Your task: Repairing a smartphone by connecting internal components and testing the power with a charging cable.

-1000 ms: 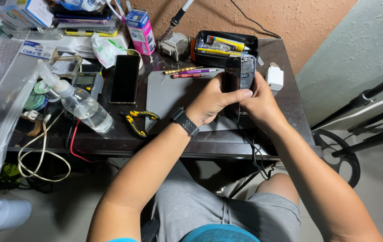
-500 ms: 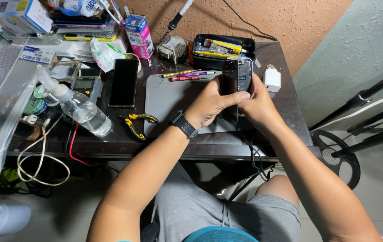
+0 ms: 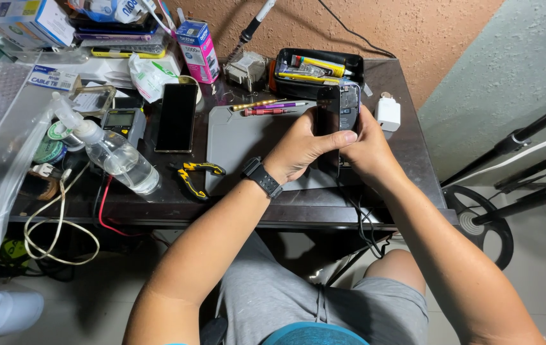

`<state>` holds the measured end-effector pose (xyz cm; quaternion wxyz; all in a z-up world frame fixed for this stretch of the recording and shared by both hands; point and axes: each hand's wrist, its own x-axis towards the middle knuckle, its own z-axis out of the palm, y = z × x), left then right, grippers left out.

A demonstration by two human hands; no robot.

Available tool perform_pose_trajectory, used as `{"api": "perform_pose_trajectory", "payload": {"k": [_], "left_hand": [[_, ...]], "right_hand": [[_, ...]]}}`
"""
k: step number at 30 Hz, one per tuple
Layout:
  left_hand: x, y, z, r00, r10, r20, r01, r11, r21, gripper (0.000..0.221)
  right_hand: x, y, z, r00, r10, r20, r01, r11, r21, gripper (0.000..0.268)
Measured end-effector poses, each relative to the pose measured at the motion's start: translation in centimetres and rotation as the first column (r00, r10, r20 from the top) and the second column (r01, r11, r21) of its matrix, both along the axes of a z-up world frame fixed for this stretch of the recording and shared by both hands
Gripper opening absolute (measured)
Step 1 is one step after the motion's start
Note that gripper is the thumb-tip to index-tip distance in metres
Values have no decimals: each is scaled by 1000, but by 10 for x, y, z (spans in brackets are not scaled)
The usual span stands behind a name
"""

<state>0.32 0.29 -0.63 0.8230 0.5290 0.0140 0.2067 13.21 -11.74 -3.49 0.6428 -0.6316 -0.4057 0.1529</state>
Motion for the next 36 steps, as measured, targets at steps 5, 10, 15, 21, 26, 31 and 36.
{"api": "perform_pose_trajectory", "payload": {"k": [5,10,15,21,26,31,36], "left_hand": [[0,0,1,1000,1,-1,-1,1000,3,76],[2,2,-3,1000,-3,2,3,1000,9,76],[2,3,-4,1000,-6,5,6,1000,11,77],[0,1,2,1000,-3,0,3,1000,12,75],[-1,1,6,1000,6,-12,-6,1000,5,73],[1,-2,7,999,35,-24,-35,999,-8,71],[3,-3,6,990,101,-102,-102,995,-4,69]], "right_hand": [[0,0,0,1000,-1,9,1,1000,3,53],[-1,1,-2,1000,-1,7,1,1000,-5,52],[0,0,-5,1000,-5,-1,5,1000,-19,49],[-2,0,0,1000,-5,3,5,1000,-19,47],[-5,-2,1,1000,-12,6,12,1000,-25,50],[-15,-7,5,999,-27,32,29,997,-70,48],[-7,0,10,998,-27,61,32,996,-87,52]]}}
